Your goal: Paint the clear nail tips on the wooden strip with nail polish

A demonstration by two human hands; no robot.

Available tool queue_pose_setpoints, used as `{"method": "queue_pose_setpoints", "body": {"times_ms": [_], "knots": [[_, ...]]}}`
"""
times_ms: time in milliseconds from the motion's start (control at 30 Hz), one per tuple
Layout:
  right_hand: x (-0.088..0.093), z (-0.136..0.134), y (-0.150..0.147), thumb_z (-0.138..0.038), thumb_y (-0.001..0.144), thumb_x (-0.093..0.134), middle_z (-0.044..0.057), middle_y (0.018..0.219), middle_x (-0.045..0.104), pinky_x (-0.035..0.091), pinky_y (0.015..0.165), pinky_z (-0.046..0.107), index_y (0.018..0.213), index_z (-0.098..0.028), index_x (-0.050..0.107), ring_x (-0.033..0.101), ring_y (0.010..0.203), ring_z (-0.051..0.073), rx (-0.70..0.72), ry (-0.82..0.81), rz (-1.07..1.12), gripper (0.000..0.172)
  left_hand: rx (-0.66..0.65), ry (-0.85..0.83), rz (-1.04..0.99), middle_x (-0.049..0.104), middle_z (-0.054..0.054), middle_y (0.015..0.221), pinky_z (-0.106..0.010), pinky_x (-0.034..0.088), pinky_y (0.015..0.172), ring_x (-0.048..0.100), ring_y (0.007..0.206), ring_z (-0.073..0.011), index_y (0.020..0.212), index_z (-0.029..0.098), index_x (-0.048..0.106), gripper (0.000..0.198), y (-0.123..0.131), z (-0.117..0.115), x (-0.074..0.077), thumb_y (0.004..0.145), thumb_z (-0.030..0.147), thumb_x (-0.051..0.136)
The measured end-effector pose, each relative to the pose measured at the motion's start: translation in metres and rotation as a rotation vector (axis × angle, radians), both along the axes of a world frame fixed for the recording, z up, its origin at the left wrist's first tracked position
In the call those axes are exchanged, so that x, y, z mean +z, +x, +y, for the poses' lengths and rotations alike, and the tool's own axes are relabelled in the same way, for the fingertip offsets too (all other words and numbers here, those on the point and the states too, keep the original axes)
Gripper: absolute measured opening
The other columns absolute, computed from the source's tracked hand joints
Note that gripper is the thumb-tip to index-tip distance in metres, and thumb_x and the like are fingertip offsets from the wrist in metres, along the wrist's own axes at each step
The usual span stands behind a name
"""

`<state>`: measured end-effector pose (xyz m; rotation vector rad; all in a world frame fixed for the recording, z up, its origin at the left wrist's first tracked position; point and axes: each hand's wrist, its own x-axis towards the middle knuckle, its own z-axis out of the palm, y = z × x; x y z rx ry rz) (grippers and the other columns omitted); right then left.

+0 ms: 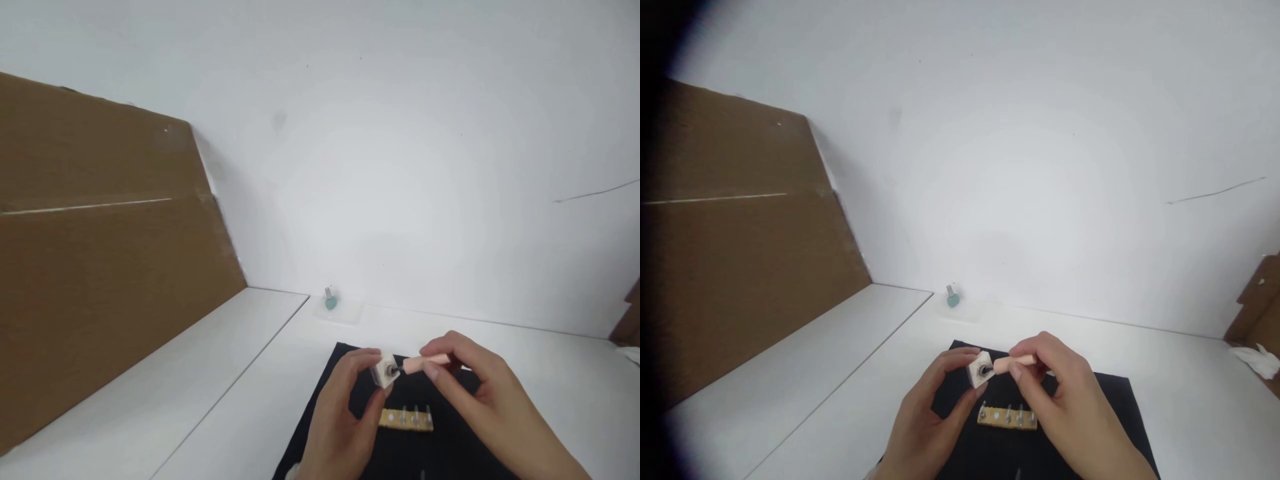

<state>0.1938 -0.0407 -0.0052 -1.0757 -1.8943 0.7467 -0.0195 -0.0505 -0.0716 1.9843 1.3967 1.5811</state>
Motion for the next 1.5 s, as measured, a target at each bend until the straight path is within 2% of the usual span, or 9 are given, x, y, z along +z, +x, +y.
{"method": "queue_pose_setpoints", "body": {"times_ms": [233,467,600,733,900,1100,1233,1400,1500], "knots": [[-0.002,-0.004,-0.01,-0.028,0.107,0.05,-0.001,0.092,0.07,0.053,0.073,0.025,0.1,-0.027,0.064,0.07,0.08,0.015,0.027,0.21,-0.14,0.016,-0.041,0.043,0.094,0.073,-0.001,0.108,-0.033,0.062,0.086,0.073,0.099,-0.0208,0.117,0.033,0.063,0.036,0.001,-0.001,0.007,0.089,0.01,0.064],[-0.007,-0.003,-0.013,-0.031,0.107,0.051,-0.003,0.092,0.072,0.054,0.075,0.026,0.099,-0.029,0.066,0.071,0.078,0.014,-0.012,0.146,-0.172,0.017,-0.086,0.009,0.106,0.074,-0.001,0.107,-0.033,0.061,0.084,0.073,0.096,-0.021,0.117,0.033,0.064,0.035,-0.001,-0.004,0.011,0.09,0.012,0.065],[-0.007,-0.001,-0.005,-0.042,0.105,0.054,-0.002,0.089,0.076,0.055,0.068,0.024,0.097,-0.029,0.07,0.072,0.077,0.016,-0.119,0.064,-0.112,0.022,-0.021,-0.14,0.063,0.076,-0.004,0.109,-0.042,0.058,0.091,0.072,0.102,-0.0256,0.111,0.03,0.068,0.023,-0.012,0.009,0.006,0.089,0.022,0.066],[-0.002,0.003,0.01,-0.05,0.1,0.059,0.003,0.097,0.078,0.054,0.055,0.021,0.099,-0.028,0.075,0.072,0.077,0.018,-0.301,0.085,-0.026,0.027,0.0,-0.409,-0.04,0.08,-0.004,0.103,-0.045,0.056,0.096,0.074,0.103,-0.0275,0.1,0.026,0.068,0.017,-0.033,0.032,-0.006,0.083,0.03,0.068],[0.008,0.0,0.021,-0.052,0.096,0.065,0.004,0.088,0.079,0.056,0.052,0.023,0.098,-0.028,0.074,0.07,0.068,0.02,-0.411,0.086,0.087,0.026,-0.051,-0.481,-0.025,0.083,-0.005,0.099,-0.045,0.057,0.098,0.077,0.105,-0.0285,0.09,0.025,0.066,0.011,-0.049,0.058,-0.031,0.079,0.025,0.065],[0.012,-0.001,0.025,-0.05,0.095,0.066,0.003,0.083,0.079,0.051,0.043,0.022,0.097,-0.028,0.075,0.068,0.062,0.019,-0.438,0.152,0.066,0.023,-0.075,-0.494,0.058,0.084,-0.003,0.112,-0.059,0.019,0.128,0.074,0.119,-0.0297,0.094,0.029,0.065,0.023,-0.061,0.078,-0.065,0.075,0.017,0.071],[0.013,-0.002,0.024,-0.051,0.095,0.066,0.002,0.083,0.079,0.055,0.049,0.022,0.096,-0.028,0.074,0.07,0.063,0.018,-0.423,0.124,0.089,0.025,-0.066,-0.504,0.124,0.082,-0.003,0.121,-0.057,0.024,0.127,0.065,0.132,-0.0311,0.096,0.029,0.067,0.02,-0.073,0.086,-0.079,0.078,0.021,0.071],[0.016,-0.006,0.017,-0.049,0.096,0.066,0.003,0.086,0.078,0.057,0.054,0.025,0.095,-0.027,0.075,0.067,0.064,0.018,-0.412,0.094,0.14,0.024,-0.002,-0.49,0.201,0.061,-0.009,0.153,-0.058,0.022,0.127,0.033,0.155,-0.0355,0.096,0.027,0.071,0.019,-0.085,0.092,-0.09,0.078,0.026,0.074],[0.018,-0.005,0.015,-0.047,0.098,0.064,0.003,0.084,0.077,0.059,0.06,0.027,0.093,-0.026,0.075,0.064,0.064,0.018,-0.377,0.094,0.125,0.024,0.03,-0.482,0.226,0.06,-0.011,0.153,-0.057,0.029,0.125,0.036,0.153,-0.0378,0.106,0.026,0.072,0.03,-0.09,0.091,-0.091,0.076,0.027,0.072]]}}
